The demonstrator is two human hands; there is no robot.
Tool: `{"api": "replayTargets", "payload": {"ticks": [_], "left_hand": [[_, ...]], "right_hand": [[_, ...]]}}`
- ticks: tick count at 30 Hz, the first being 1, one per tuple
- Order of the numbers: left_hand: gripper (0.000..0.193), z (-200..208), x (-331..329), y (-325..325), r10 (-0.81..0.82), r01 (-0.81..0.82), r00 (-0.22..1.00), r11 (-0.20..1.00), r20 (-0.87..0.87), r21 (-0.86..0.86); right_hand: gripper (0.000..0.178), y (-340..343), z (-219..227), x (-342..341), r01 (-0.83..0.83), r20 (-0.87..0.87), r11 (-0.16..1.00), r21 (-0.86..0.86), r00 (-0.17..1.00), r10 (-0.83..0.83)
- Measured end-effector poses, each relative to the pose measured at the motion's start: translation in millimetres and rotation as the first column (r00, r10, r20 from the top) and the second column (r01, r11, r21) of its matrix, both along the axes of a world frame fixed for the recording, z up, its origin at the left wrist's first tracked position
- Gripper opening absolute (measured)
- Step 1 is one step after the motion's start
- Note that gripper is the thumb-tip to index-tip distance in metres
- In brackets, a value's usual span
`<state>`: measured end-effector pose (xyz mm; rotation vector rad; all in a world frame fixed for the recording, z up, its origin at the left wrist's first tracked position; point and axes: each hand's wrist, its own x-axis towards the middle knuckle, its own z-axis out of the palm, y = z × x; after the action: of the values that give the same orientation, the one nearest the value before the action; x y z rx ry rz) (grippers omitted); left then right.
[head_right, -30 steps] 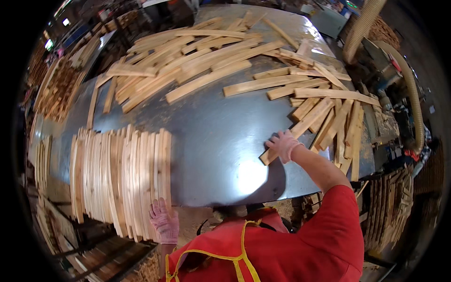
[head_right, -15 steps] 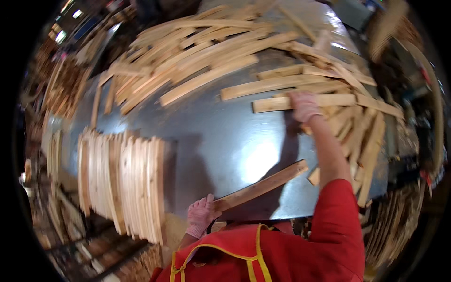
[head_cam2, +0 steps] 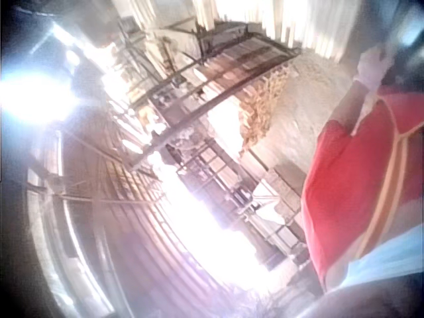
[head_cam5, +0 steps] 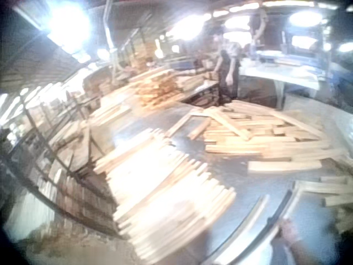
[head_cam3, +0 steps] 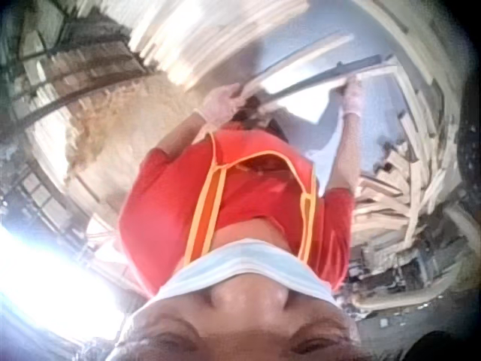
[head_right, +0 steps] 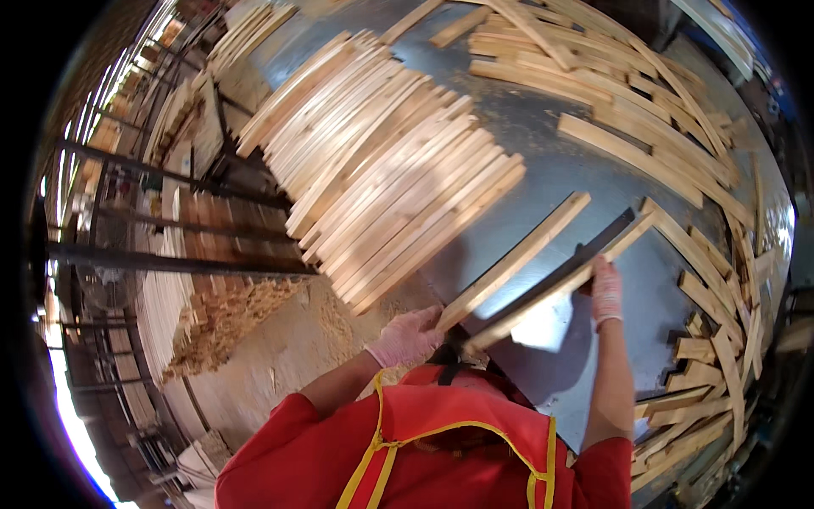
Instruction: The person picks up individual wooden planks from a scattered pile on a metal table and stacks them neatly. The worker wears gloves and repeatedly reaches for loose planks, aligning them, and placing them onto a growing stack.
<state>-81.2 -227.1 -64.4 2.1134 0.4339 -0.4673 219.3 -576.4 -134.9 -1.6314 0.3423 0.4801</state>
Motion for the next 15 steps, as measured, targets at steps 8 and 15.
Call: {"api": "replayTargets", "payload": {"ticks": [8,15], "left_hand": [[0.035,-11.6,-76.2,127.2,0.541,-0.583,0.812,0.759,0.217,0.291],[0.026,-67.6,-89.5,165.5,0.765,-0.702,0.435,-0.044,-0.476,-0.711]], "right_hand": [[0.045,239.3,22.9,-86.5,-0.282,-0.091,0.944,0.171,0.950,0.300],[0.051,260.6,33.4,-117.0,-0.215,-0.147,0.958,0.189,0.959,0.244]]}}
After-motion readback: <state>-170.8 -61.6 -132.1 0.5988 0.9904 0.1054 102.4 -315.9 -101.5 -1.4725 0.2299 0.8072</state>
